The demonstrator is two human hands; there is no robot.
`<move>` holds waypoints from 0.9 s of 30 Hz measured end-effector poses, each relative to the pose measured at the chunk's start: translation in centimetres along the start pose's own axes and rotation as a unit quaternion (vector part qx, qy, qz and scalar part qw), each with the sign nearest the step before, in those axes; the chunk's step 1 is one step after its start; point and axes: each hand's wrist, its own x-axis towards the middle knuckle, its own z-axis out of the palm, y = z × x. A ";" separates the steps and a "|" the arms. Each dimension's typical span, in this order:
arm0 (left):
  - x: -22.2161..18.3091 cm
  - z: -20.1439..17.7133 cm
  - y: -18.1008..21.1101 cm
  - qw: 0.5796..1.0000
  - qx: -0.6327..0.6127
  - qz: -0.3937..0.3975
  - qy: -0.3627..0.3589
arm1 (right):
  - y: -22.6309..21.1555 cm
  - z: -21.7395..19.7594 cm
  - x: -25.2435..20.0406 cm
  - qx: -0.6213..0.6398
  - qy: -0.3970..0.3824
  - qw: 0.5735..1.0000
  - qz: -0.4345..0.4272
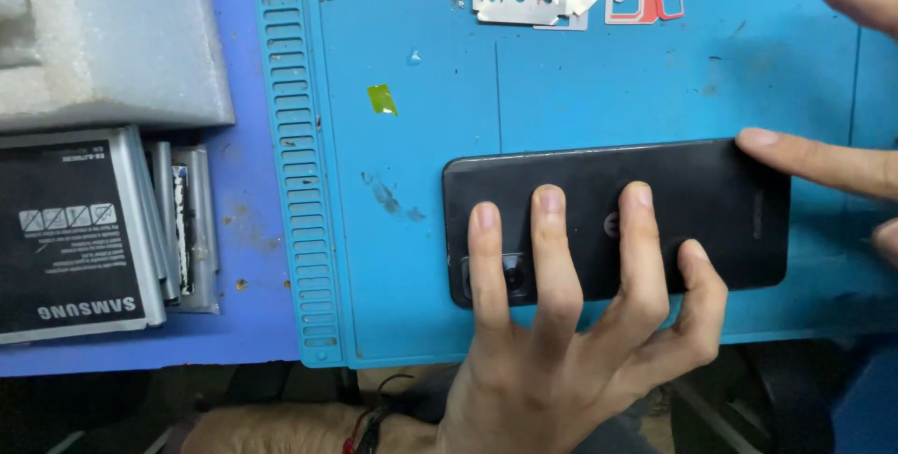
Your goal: Pressing the back cover of a smartphone to ensure it is properly adhered to the frame
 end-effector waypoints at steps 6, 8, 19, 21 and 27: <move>-0.3 0.2 0.4 0.999 0.015 0.032 -0.001 | -1.1 1.3 0.6 -0.111 0.027 0.981 -0.153; -0.1 0.1 0.3 0.999 0.020 0.027 -0.006 | -1.6 1.4 0.8 -0.193 0.034 0.952 -0.237; 0.5 -1.9 0.3 0.998 -0.009 0.036 -0.052 | -2.1 1.7 0.7 -0.411 0.059 0.745 -0.522; 0.6 -2.1 0.5 0.997 -0.021 0.037 -0.057 | -1.5 0.9 0.1 -0.441 0.063 0.703 -0.554; 0.7 -2.2 0.8 0.997 -0.017 0.036 -0.062 | 3.6 -2.9 -1.7 -0.401 0.057 0.810 -0.424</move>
